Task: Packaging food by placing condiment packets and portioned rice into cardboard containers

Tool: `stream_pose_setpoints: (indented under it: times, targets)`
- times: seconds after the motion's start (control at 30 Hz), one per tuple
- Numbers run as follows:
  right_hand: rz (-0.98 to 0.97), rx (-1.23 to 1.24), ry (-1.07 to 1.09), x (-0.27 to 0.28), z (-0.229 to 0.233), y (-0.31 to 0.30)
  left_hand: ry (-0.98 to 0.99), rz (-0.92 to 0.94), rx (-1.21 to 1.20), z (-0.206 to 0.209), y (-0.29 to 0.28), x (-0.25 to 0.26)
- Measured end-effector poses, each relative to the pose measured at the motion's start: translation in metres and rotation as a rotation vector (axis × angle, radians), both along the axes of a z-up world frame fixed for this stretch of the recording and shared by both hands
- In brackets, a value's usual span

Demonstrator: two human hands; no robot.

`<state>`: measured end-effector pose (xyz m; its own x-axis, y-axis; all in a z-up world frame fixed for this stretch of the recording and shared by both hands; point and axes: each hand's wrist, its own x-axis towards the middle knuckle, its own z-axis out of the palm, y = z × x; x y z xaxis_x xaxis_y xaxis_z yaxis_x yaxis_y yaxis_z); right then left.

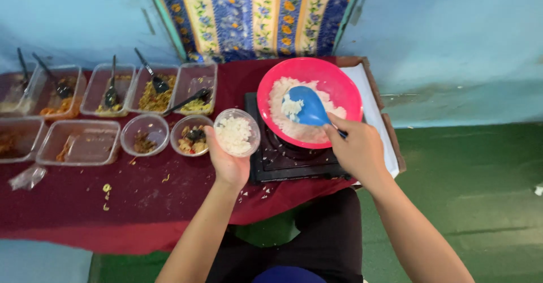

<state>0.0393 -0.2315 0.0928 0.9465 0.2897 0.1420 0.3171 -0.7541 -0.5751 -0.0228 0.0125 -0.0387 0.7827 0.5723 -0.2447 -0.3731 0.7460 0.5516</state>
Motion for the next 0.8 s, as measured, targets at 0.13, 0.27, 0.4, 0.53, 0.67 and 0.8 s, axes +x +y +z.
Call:
stream_pose_setpoints:
  times: [0.13,0.27,0.4,0.53,0.67,0.8]
  targets:
    - [0.231,0.134,-0.364,-0.044,0.01,0.016,0.066,-0.059,-0.026,0.029,-0.02,-0.028]
    - [0.407,-0.102,-0.819,-0.057,-0.007,0.027,0.108,-0.149,0.002,0.033,-0.032,-0.046]
    - [0.542,-0.118,-1.01,-0.055,-0.016,0.032,0.06,-0.211,-0.072,0.019,-0.034,-0.058]
    - [0.457,-0.096,-1.032,-0.069,0.0,0.03,0.034,-0.205,-0.11,0.03,-0.034,-0.068]
    - [0.461,-0.213,-0.819,-0.082,0.022,0.012,-0.041,-0.201,-0.105,0.007,-0.032,-0.075]
    - [0.562,-0.229,-0.743,-0.08,0.027,0.019,0.0,-0.251,-0.153,0.015,-0.039,-0.077]
